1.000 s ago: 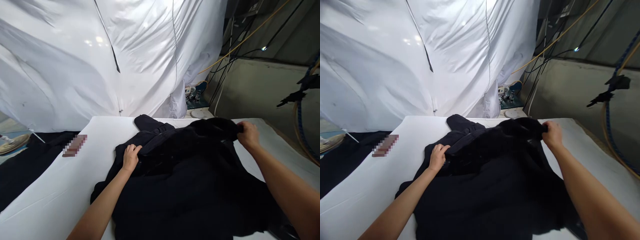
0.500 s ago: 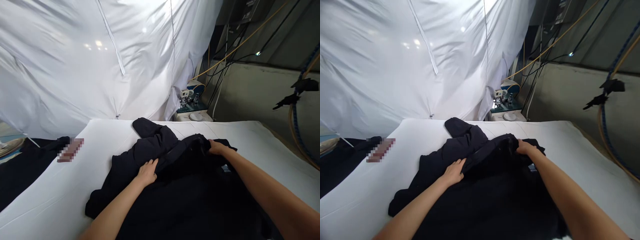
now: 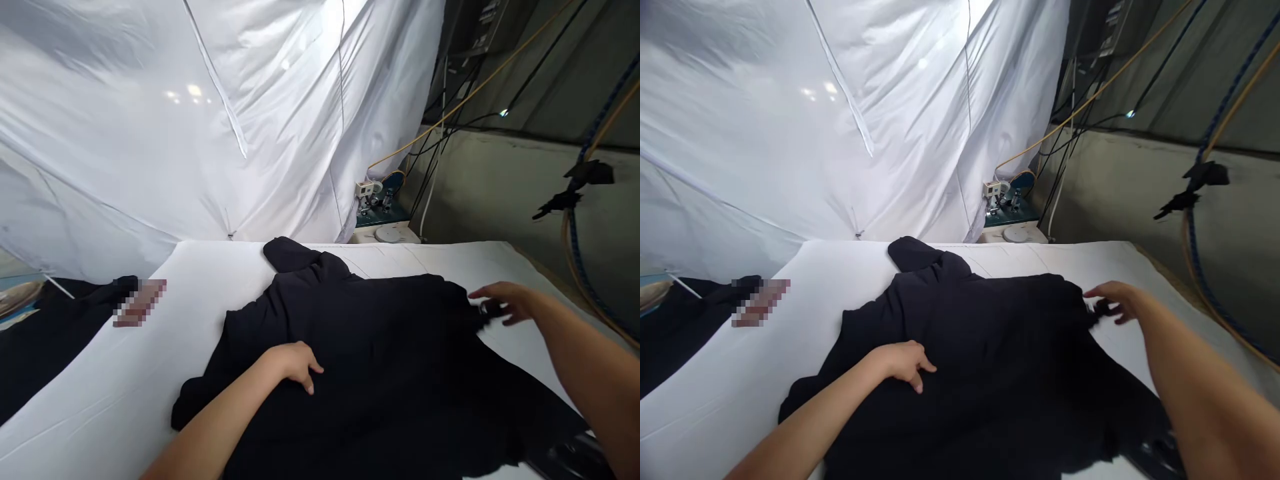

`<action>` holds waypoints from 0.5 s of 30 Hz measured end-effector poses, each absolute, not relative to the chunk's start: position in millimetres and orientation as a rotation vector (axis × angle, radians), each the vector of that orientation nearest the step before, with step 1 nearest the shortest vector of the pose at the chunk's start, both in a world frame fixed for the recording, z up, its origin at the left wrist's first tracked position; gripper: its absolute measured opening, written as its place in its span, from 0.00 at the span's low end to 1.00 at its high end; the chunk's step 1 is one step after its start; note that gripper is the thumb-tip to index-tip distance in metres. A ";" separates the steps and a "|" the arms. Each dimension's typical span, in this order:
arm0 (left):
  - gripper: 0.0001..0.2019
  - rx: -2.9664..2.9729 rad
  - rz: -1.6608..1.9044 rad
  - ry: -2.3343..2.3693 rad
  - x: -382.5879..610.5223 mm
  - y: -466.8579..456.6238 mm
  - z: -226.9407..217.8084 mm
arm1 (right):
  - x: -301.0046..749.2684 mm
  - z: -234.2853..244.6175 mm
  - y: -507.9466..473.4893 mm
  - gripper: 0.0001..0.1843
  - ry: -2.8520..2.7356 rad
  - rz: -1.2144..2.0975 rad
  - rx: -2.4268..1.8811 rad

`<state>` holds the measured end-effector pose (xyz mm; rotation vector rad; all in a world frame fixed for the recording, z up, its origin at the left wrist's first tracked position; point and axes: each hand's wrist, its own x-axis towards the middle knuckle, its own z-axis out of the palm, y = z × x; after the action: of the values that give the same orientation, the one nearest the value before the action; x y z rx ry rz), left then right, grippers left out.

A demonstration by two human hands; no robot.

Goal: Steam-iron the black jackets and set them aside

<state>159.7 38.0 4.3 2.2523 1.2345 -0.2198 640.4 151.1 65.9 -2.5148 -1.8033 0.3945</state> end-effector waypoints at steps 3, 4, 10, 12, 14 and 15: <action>0.17 2.200 -0.027 1.490 153.6 40.6 -8.5 | 617.2 46.9 143.7 0.33 -1.715 0.967 -2.597; 0.20 2.176 0.064 1.662 150.9 44.8 -13.2 | 603.4 38.6 143.0 0.40 -1.725 1.005 -2.595; 0.34 1.792 0.006 2.160 132.0 74.5 -50.7 | 549.8 9.9 158.9 0.40 -1.957 0.405 -2.425; 0.34 1.718 -0.005 2.238 129.6 81.7 -57.0 | 551.3 15.1 168.4 0.32 -1.761 0.207 -2.539; 0.32 1.698 0.002 2.296 133.7 85.8 -56.5 | 550.1 21.8 175.3 0.30 -1.569 0.046 -2.729; 0.32 1.730 0.033 2.321 138.2 86.2 -54.8 | 545.9 23.7 177.0 0.30 -1.566 -0.036 -2.774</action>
<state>138.2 86.2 -54.8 1.7303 2.3214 0.0335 545.9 177.0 23.7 -2.7743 -1.5659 -0.0364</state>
